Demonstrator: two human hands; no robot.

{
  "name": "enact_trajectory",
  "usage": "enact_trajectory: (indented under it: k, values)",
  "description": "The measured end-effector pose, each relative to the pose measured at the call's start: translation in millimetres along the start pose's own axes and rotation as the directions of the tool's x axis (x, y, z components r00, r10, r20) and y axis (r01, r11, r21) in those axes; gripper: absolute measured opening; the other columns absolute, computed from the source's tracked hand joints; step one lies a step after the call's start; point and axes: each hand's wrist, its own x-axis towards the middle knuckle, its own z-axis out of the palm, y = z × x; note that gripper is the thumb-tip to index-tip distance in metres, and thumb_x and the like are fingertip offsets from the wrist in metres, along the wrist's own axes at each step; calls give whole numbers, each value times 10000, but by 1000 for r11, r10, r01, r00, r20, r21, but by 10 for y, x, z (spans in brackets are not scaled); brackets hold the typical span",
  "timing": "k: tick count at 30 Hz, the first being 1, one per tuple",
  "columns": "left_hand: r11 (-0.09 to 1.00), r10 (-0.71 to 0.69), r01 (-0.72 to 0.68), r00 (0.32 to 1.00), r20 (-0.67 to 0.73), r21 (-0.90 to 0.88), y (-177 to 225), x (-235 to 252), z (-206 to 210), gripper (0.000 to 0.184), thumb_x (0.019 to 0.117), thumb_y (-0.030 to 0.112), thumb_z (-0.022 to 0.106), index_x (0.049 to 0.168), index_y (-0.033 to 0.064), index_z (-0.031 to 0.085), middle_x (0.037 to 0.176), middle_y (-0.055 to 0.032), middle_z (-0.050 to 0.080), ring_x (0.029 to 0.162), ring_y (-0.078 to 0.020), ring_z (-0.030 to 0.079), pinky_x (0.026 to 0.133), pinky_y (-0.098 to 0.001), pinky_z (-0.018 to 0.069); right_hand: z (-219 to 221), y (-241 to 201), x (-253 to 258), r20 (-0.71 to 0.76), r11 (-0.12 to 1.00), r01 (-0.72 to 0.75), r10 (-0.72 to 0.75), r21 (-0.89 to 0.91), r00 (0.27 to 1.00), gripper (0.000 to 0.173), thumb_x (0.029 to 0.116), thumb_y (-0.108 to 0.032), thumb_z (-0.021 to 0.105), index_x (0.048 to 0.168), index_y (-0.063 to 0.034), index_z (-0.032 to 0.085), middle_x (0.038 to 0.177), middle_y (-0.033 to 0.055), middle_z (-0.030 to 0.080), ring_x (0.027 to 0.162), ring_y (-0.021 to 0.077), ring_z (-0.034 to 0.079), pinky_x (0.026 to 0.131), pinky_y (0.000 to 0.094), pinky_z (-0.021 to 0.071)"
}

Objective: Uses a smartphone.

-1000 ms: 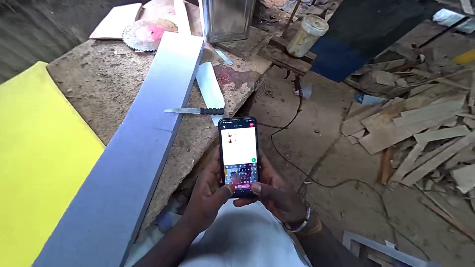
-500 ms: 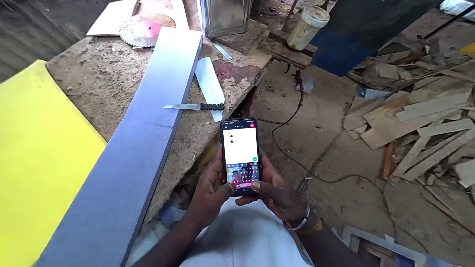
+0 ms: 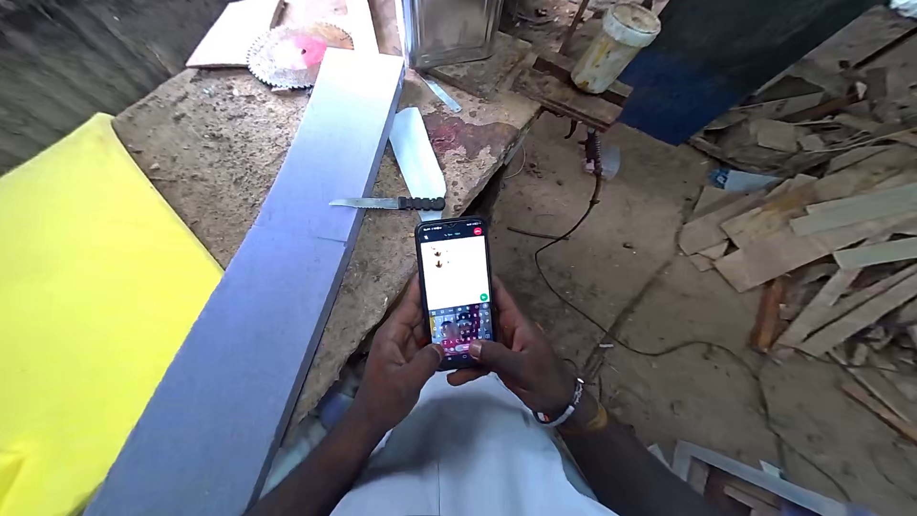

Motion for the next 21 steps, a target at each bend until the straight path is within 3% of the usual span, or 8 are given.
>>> enact_trajectory:
  k: [21]
  values:
    - [1000, 7, -7, 1000, -30, -10, -31, -64, -42, 849, 884, -11, 552, 1645, 195, 238, 1487, -155, 532, 1261, -308, 611, 1039, -461, 539, 44, 39, -4, 26, 1000, 15, -14, -26, 1000, 865, 875, 55, 503, 1611, -305, 225, 1324, 189, 608, 1042, 373, 709, 736, 548, 644]
